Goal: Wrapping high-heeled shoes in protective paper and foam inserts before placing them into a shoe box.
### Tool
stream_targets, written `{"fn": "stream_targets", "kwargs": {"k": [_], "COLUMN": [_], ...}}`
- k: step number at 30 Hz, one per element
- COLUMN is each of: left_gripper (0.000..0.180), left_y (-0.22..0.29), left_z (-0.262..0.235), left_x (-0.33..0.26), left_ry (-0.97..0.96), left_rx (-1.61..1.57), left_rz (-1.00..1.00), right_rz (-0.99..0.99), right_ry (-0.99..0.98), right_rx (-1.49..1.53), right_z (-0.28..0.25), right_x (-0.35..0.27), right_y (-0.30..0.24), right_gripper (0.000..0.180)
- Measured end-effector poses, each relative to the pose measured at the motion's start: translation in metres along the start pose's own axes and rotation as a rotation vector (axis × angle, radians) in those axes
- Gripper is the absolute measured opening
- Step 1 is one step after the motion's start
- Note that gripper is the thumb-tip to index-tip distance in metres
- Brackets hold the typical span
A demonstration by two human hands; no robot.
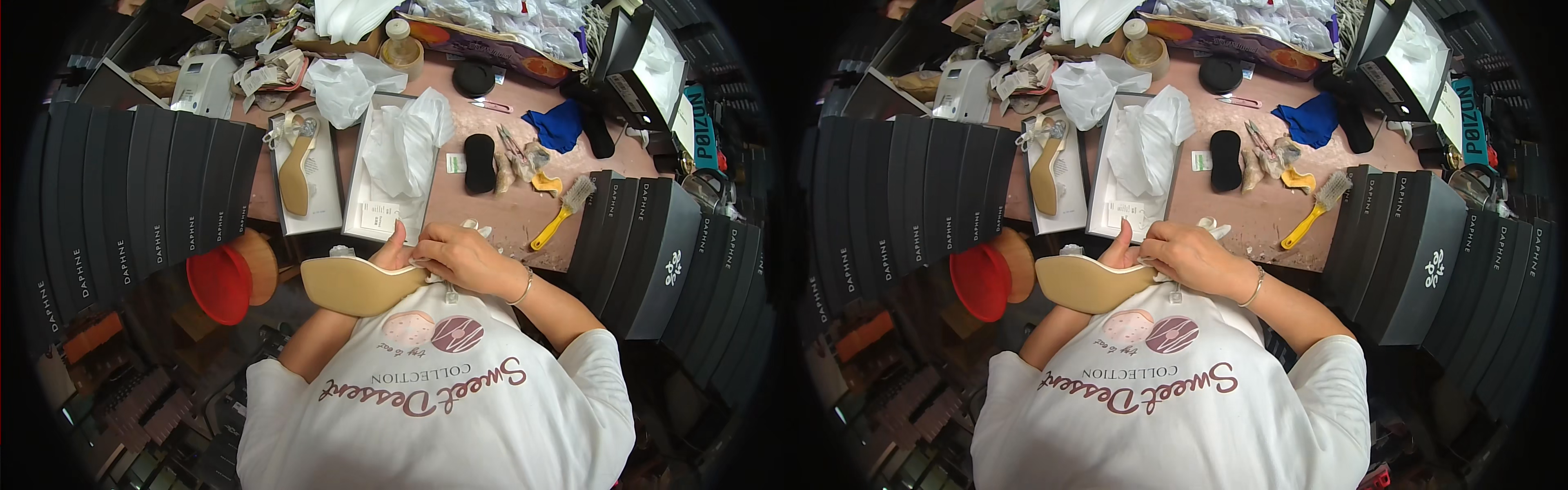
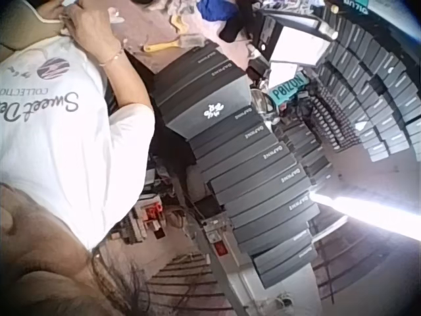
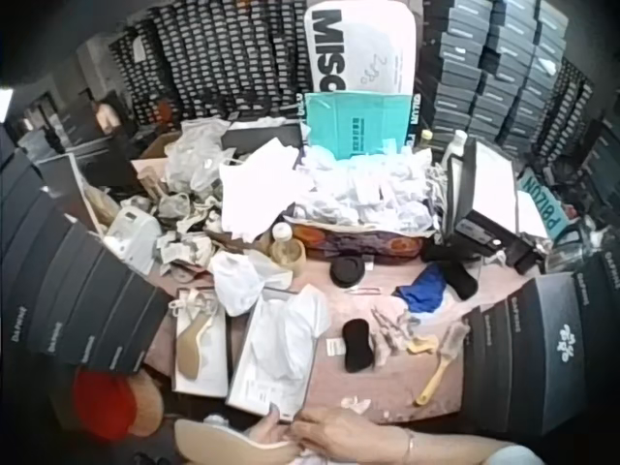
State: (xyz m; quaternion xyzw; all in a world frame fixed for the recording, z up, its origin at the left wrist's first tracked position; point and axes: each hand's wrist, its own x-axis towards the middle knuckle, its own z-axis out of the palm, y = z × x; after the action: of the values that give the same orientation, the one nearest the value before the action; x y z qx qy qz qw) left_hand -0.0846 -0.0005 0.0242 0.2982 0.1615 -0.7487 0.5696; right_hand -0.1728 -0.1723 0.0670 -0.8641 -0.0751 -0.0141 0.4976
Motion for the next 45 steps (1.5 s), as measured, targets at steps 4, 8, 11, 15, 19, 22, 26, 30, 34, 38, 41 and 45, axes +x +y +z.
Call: {"fn": "stream_targets", "kwargs": {"k": [4, 8, 11, 15, 19, 22, 26, 30, 34, 38, 41, 45], "left_gripper": [0.101, 0.107, 0.110, 0.110, 0.106, 0.104, 0.094, 0.082, 0.073, 0.070, 0.068, 0.065], "left_y": [0.006, 0.002, 0.004, 0.002, 0.000, 0.002, 0.000, 0.001, 0.005, 0.006, 0.004, 0.007], "left_z": [0.014, -0.003, 0.000, 0.009, 0.017, 0.014, 0.016, 0.022, 0.010, 0.007, 0.002, -0.005], "left_x": [-0.005, -0.003, -0.004, -0.008, -0.012, -0.011, -0.014, -0.025, -0.025, -0.027, -0.025, -0.023], "left_ry": [-0.039, -0.066, -0.026, -0.059, -0.041, -0.191, -0.331, -0.135, -0.252, -0.335, -0.332, -0.337], "left_rx": [0.080, 0.099, 0.157, 0.161, 0.182, 0.234, 0.187, 0.339, 0.284, 0.295, 0.261, -0.045], "left_rz": [0.011, -0.019, 0.006, 0.054, 0.064, 0.130, 0.257, 0.229, 0.212, 0.290, 0.337, 0.423], "right_rz": [0.117, 0.171, 0.038, 0.158, 0.007, 0.211, 0.349, 0.541, 0.628, 0.625, 0.569, 0.568], "right_ry": [-0.013, 0.083, 0.020, 0.094, 0.091, 0.089, 0.352, 0.274, 0.236, 0.217, 0.125, 0.088], "right_rx": [-0.243, 0.066, -0.017, -0.091, -0.016, -0.275, 0.041, 0.332, 0.801, 1.044, 1.134, 1.137], "right_z": [-0.003, -0.022, -0.010, -0.015, -0.007, -0.013, -0.036, -0.038, -0.023, -0.016, -0.017, -0.014], "right_x": [0.001, 0.003, 0.000, -0.005, -0.006, -0.012, -0.029, -0.044, -0.059, -0.067, -0.066, -0.059], "right_y": [0.009, -0.003, -0.003, 0.016, -0.004, 0.037, 0.048, 0.050, 0.049, 0.049, 0.046, 0.041], "right_gripper": [0.015, 0.015, 0.016, 0.016, 0.014, 0.014, 0.011, 0.012, 0.010, 0.013, 0.018, 0.024]}}
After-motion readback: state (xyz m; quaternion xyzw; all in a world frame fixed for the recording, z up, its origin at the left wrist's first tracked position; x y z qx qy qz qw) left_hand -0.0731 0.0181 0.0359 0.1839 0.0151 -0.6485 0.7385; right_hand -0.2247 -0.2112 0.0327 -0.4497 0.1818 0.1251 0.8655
